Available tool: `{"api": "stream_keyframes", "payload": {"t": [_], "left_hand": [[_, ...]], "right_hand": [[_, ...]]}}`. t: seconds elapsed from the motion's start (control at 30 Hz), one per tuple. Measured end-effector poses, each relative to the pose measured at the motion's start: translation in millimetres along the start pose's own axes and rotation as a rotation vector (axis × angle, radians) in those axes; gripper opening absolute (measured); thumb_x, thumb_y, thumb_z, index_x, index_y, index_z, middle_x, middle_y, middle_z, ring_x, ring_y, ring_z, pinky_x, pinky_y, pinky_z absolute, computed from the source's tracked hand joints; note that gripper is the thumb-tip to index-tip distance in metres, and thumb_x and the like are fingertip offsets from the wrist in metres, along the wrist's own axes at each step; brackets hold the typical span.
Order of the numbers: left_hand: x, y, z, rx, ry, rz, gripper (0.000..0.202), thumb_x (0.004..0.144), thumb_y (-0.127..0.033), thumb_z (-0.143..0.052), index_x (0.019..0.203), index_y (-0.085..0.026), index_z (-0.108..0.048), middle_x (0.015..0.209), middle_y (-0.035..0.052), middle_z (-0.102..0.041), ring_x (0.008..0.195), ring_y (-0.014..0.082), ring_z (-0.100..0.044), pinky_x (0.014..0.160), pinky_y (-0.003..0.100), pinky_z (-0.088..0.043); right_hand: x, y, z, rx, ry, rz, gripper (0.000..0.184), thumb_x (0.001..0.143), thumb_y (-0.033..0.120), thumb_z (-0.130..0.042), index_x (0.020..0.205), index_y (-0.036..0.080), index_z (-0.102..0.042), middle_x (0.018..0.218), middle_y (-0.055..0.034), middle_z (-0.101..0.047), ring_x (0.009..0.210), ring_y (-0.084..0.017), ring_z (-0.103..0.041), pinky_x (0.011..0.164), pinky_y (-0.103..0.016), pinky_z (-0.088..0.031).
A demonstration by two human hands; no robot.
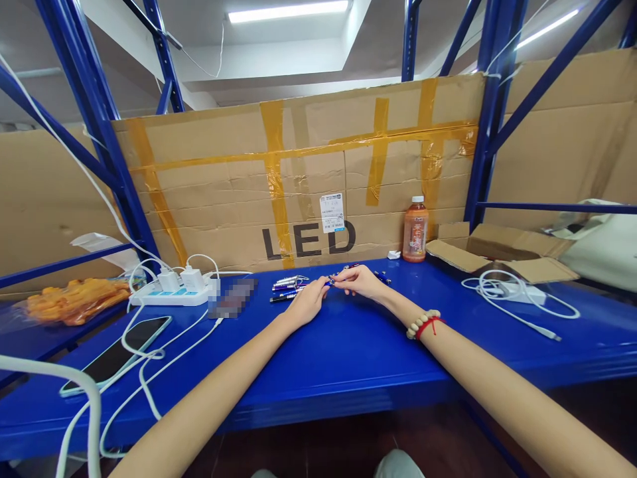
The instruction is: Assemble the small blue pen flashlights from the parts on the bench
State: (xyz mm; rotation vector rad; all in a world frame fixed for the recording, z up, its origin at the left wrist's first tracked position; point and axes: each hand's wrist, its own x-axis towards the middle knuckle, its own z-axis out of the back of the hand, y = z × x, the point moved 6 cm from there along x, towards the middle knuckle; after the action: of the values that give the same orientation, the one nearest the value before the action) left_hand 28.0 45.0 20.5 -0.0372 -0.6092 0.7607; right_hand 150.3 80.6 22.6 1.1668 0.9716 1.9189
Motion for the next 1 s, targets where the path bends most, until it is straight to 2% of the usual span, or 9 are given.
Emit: {"api": "stream_keyframes", "payload": {"t": [0.2, 0.57, 0.8, 1.0], "left_hand": [[-0.6, 1.0, -2.8, -0.009, 0.008, -0.049, 0.016, 0.088, -0.021, -0.028, 0.086, -0.019, -0.043, 0.081, 0.0020, -0.053, 0.077, 0.0153, -0.050, 0.071, 0.028, -0.039], [-0.2, 2.0, -0.5, -0.053, -0.045, -0.052, 0.015, 0.087, -0.023, -0.033, 0.096, -0.019, -0.044, 0.090, 0.0052, -0.055, 0.087, 0.0180, -0.051, 0.078, 0.031, -0.040], [-0.2, 2.2, 1.1, -0.037, -0.085, -0.050, 0.015, 0.086, -0.022, -0.035, 0.097, -0.019, -0.046, 0.094, 0.0054, -0.056, 0.090, 0.0177, -0.051, 0.081, 0.031, -0.040], [-0.4, 3.1, 2.5, 0.005, -0.092, -0.003, 0.016, 0.086, -0.022, -0.037, 0.099, -0.019, -0.047, 0.095, 0.0051, -0.056, 0.090, 0.0176, -0.052, 0.080, 0.031, -0.041]], "right_hand": [[-2.4, 3.9, -1.6, -0.027, 0.018, 0.031, 0.032, 0.051, 0.038, -0.070, 0.066, 0.011, -0.068, 0.064, -0.0040, -0.063, 0.041, -0.006, -0.048, 0.034, -0.018, -0.036], [-3.4, 3.5, -3.6, -0.096, 0.020, 0.034, 0.031, 0.056, 0.041, -0.067, 0.062, 0.011, -0.063, 0.056, -0.0019, -0.059, 0.042, -0.006, -0.047, 0.035, -0.017, -0.036], [-5.5, 4.3, -5.0, -0.155, -0.047, -0.081, 0.033, 0.058, 0.043, -0.065, 0.062, 0.011, -0.062, 0.040, 0.0033, -0.048, 0.035, -0.004, -0.039, 0.034, -0.016, -0.032], [-8.2, 8.2, -6.2, -0.133, -0.069, -0.176, 0.033, 0.055, 0.044, -0.067, 0.061, 0.012, -0.062, 0.041, 0.0035, -0.048, 0.036, -0.003, -0.039, 0.035, -0.016, -0.032]]}}
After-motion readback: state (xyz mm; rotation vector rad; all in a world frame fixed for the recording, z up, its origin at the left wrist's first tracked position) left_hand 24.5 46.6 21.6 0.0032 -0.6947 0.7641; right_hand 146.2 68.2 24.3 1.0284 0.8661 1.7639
